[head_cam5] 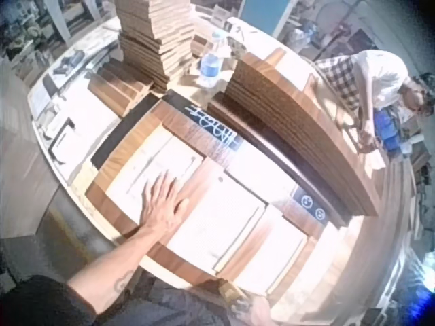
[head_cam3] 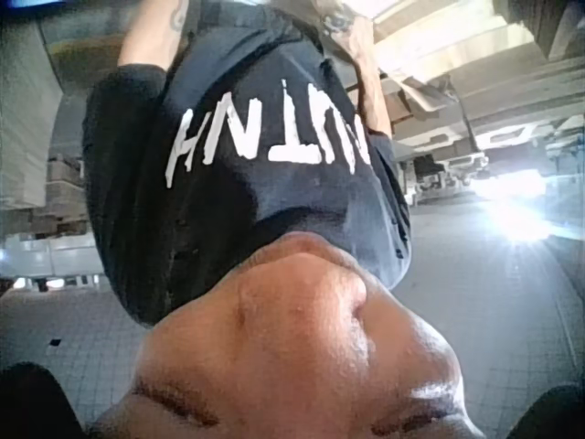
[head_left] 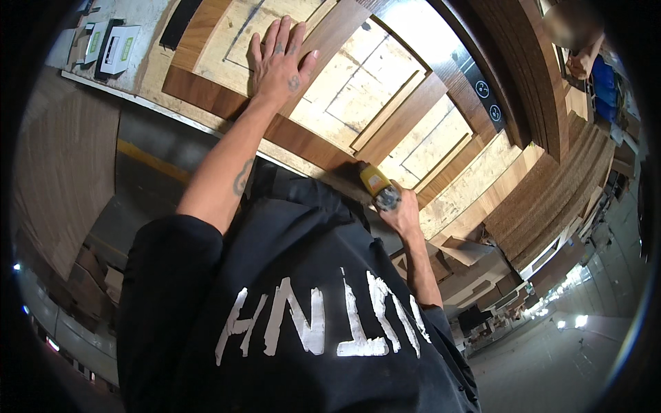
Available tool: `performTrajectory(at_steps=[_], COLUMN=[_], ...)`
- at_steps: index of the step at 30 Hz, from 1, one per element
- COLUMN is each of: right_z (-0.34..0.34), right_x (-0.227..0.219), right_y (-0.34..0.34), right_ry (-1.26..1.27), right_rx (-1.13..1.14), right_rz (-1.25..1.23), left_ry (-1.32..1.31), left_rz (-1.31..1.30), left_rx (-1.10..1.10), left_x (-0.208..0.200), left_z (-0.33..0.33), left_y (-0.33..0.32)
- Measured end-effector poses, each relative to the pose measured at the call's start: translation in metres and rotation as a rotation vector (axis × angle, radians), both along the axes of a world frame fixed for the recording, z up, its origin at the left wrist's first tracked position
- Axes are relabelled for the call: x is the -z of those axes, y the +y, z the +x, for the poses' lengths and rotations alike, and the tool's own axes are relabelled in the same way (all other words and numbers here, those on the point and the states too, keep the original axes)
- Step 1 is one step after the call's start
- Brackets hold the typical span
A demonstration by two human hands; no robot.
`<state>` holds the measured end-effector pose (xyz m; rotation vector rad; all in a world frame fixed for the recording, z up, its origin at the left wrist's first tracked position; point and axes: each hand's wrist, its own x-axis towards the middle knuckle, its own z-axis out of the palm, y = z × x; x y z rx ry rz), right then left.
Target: The person assembles a wooden frame by placing thin wooden strips onto a larger frame and securing them with a nail gun. They repeat this process for multiple frames, stacking the completed units on the table.
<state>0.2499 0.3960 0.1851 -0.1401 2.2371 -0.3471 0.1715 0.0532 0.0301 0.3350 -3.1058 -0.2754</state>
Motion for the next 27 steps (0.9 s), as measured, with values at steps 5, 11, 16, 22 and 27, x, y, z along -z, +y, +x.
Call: performTrajectory(at_steps=[5,11,16,22,27], right_z=[-0.042,-0.15,-0.209,-0.231,-0.233], right_x=[-0.004,-0.004,-0.002,0.01,0.013], right_y=[0.053,0.075,0.073,0.06,0.057], right_ry=[-0.09,0.168,0.262,0.23,0.251], right_rx=[0.148,0.285,0.236,0.191,0.167], right_rz=[-0.017,-0.005,-0.055,-0.115,-0.123], left_ry=[-0.006,-0.039,-0.037,-0.024,-0.043], left_rz=[0.019,0.024,0.042,0.056,0.052], left_rx=[-0.006,-0.006,0.004,0.017,0.012], left_x=[-0.001,-0.007,-0.006,-0.007,-0.006], left_z=[0.001,-0.002,-0.002,-0.003,-0.002], left_y=[0.001,0.002,0.002,0.002,0.002])
